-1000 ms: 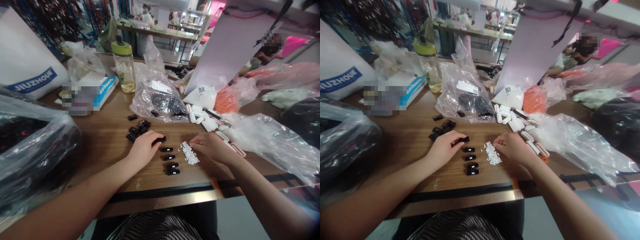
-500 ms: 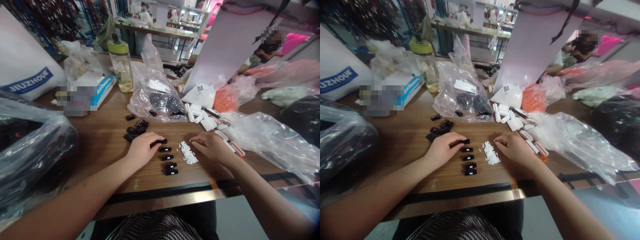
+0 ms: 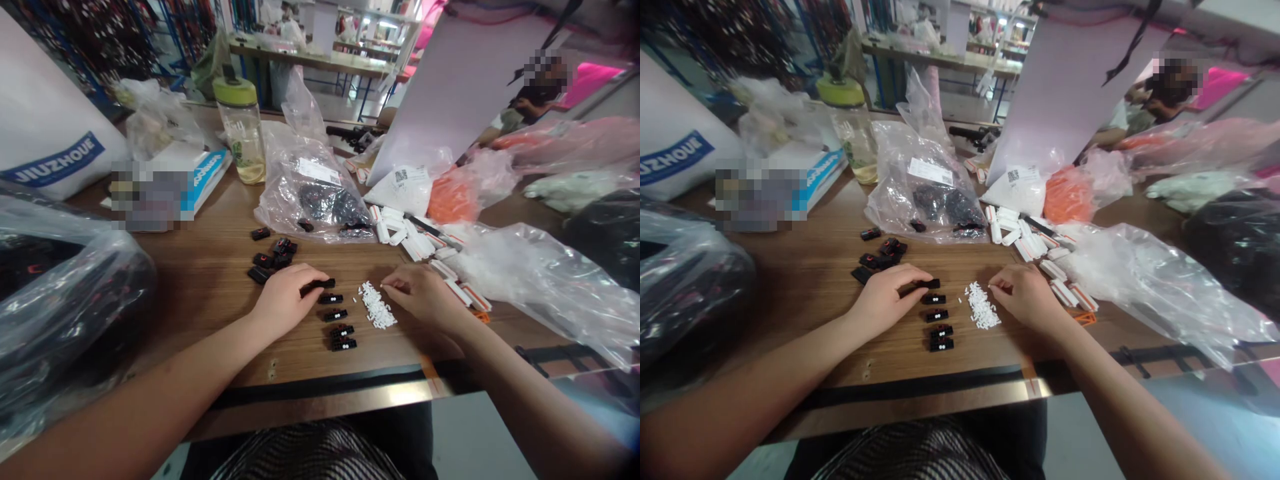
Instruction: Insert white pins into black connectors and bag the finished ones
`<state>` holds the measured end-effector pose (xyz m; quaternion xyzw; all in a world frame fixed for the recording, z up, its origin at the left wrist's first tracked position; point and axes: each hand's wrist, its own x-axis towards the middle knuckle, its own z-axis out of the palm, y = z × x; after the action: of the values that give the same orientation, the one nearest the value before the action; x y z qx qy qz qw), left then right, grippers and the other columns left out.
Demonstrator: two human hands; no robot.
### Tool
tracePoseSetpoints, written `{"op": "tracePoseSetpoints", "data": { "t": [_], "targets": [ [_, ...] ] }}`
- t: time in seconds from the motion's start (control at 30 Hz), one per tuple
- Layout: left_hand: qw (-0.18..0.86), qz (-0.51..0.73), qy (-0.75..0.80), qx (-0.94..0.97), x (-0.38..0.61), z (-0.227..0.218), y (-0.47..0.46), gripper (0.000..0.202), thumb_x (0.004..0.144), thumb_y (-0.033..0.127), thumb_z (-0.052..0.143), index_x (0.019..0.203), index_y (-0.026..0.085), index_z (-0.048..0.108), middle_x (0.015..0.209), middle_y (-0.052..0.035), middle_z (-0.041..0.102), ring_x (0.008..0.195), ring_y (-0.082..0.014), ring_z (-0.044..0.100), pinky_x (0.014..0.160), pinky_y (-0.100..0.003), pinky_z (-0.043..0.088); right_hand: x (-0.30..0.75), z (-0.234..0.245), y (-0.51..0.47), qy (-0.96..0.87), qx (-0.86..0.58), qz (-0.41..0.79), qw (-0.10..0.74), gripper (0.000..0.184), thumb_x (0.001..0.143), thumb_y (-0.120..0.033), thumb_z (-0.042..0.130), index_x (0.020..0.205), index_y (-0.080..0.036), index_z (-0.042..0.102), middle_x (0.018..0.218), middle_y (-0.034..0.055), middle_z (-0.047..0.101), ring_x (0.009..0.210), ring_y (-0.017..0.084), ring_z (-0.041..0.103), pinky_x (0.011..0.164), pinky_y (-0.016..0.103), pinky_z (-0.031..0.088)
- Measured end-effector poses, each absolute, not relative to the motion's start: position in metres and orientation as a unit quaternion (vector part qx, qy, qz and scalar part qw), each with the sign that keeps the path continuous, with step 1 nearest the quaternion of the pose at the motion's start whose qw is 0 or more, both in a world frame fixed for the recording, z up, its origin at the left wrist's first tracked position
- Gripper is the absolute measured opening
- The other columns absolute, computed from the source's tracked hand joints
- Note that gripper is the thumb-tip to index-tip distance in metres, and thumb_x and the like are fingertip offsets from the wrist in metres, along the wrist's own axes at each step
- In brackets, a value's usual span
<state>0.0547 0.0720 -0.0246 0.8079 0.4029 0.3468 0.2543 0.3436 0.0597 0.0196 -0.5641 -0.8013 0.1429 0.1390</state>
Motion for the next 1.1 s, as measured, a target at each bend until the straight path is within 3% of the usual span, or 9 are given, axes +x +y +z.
{"op": "tracePoseSetpoints", "data": {
  "t": [0.2, 0.33, 0.47, 0.7, 1.1],
  "targets": [
    [0.240, 0.351, 0.405, 0.810, 0.055, -0.024, 0.072, 0.019, 0.086, 0.016, 0.069, 0.104, 0.021, 0.068, 0.102, -0.0042, 0.071, 0.095, -0.0212, 0.066, 0.089, -0.040, 0.052, 0.347, 0.018, 0.064, -0.811, -0.550, 0.149, 0.132, 0.018, 0.084, -0.028, 0.058, 0.079, -0.022, 0.074, 0.078, 0.0029, 0.073, 0.068, 0.017, 0.062, 0.065, 0.029, 0.043],
    [0.220, 0.335, 0.400, 0.824, 0.055, -0.024, 0.073, 0.013, 0.090, 0.017, 0.066, 0.102, 0.021, 0.068, 0.099, -0.0030, 0.072, 0.093, -0.0215, 0.066, 0.087, -0.041, 0.049, 0.345, 0.018, 0.063, -0.795, -0.585, 0.125, 0.102, 0.021, 0.082, -0.029, 0.058, 0.068, -0.020, 0.070, 0.068, 0.0017, 0.070, 0.062, 0.015, 0.060, 0.061, 0.028, 0.041],
    [0.206, 0.311, 0.415, 0.830, 0.055, -0.024, 0.073, 0.013, 0.090, 0.021, 0.067, 0.103, 0.023, 0.069, 0.098, -0.0012, 0.073, 0.093, -0.0221, 0.065, 0.086, -0.042, 0.046, 0.348, 0.018, 0.061, -0.742, -0.645, 0.157, 0.094, 0.022, 0.082, -0.032, 0.057, 0.073, -0.020, 0.073, 0.062, 0.0002, 0.069, 0.055, 0.015, 0.059, 0.054, 0.028, 0.038],
    [0.202, 0.297, 0.426, 0.830, 0.055, -0.024, 0.072, 0.016, 0.089, 0.021, 0.069, 0.105, 0.024, 0.068, 0.101, -0.0010, 0.073, 0.095, -0.0224, 0.065, 0.088, -0.042, 0.045, 0.359, 0.015, 0.063, -0.768, -0.595, 0.184, 0.151, 0.017, 0.082, -0.032, 0.061, 0.082, -0.022, 0.076, 0.072, 0.0010, 0.071, 0.064, 0.017, 0.062, 0.062, 0.029, 0.043],
    [0.204, 0.294, 0.445, 0.821, 0.055, -0.023, 0.071, 0.016, 0.086, 0.020, 0.072, 0.101, 0.024, 0.066, 0.098, -0.0006, 0.074, 0.093, -0.0227, 0.065, 0.089, -0.043, 0.045, 0.355, 0.013, 0.056, -0.764, -0.609, 0.163, 0.140, 0.024, 0.086, -0.035, 0.056, 0.076, -0.021, 0.074, 0.071, 0.0016, 0.070, 0.064, 0.017, 0.061, 0.061, 0.029, 0.042]
  ]
}}
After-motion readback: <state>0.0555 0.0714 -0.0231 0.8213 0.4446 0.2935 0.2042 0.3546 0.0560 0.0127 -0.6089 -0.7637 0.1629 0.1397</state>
